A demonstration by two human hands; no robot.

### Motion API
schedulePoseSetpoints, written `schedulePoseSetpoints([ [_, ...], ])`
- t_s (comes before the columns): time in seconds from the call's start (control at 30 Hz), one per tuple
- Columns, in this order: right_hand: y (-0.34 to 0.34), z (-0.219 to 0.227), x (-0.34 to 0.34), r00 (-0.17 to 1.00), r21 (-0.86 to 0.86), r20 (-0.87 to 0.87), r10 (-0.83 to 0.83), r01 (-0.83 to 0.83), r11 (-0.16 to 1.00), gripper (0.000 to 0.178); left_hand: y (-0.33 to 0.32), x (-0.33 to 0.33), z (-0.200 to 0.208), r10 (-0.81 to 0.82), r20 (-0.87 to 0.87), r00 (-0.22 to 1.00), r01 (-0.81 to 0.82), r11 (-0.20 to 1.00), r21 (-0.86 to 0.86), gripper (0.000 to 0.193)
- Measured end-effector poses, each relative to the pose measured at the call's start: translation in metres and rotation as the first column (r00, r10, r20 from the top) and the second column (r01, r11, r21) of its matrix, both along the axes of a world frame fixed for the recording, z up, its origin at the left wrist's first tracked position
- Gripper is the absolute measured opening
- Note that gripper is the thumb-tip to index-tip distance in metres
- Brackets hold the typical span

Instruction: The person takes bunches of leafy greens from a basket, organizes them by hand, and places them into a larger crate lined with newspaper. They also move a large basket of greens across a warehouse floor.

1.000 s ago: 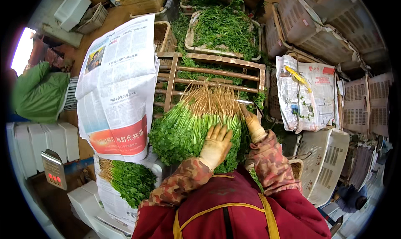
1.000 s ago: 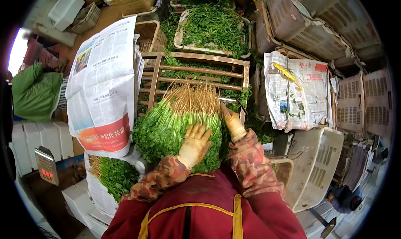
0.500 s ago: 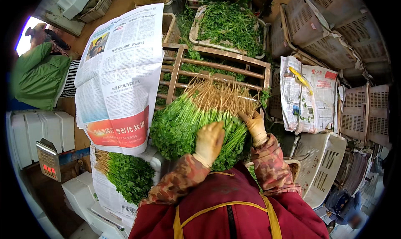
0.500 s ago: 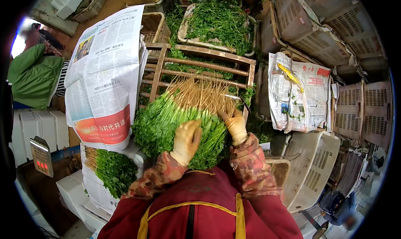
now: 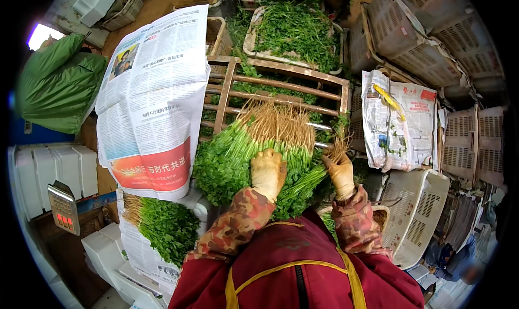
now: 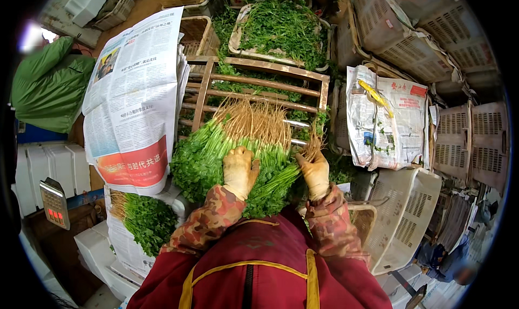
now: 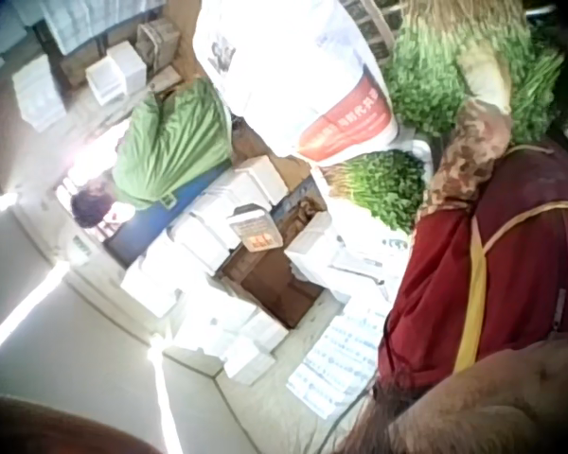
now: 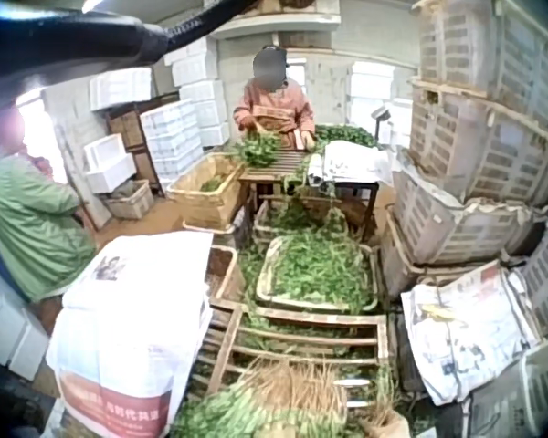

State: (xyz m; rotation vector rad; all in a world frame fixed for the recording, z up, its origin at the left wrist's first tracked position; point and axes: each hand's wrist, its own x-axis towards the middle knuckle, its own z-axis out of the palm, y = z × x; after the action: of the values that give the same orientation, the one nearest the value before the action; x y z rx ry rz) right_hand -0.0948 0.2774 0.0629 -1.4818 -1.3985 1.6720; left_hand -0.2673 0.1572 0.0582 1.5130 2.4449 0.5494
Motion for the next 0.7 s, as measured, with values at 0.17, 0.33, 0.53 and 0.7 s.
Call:
schedulePoseSetpoints([
  [0.17, -0.01, 0.007, 0.009, 0.986, -0.115, -0.162, 0.031, -0.05, 0.992, 0.035, -0.004, 0.007, -0.001, -0.049, -0.056, 0.997, 0.049, 0.999, -0.008, 0.023],
  [0.33, -0.022, 0.021, -0.01, 0.994, 0.077, -0.034, 0.105, -0.102, 0.992, 0.023, 0.004, 0.01, 0.017, -0.19, -0.049, 0.981, 0.191, 0.981, 0.015, 0.029],
  [0.53, -0.043, 0.026, -0.022, 0.939, -0.087, -0.317, -0.131, 0.109, 0.99, 0.021, 0.053, 0.038, 0.026, -0.232, 0.915, 0.329, -0.234, 0.919, 0.317, 0.024],
  [0.7, -0.037, 0.078, 0.016, 0.992, -0.113, -0.005, 0.125, -0.125, 0.986, 0.031, 0.065, 0.071, -0.103, -0.12, 0.986, -0.115, -0.096, 0.989, 0.109, 0.027],
])
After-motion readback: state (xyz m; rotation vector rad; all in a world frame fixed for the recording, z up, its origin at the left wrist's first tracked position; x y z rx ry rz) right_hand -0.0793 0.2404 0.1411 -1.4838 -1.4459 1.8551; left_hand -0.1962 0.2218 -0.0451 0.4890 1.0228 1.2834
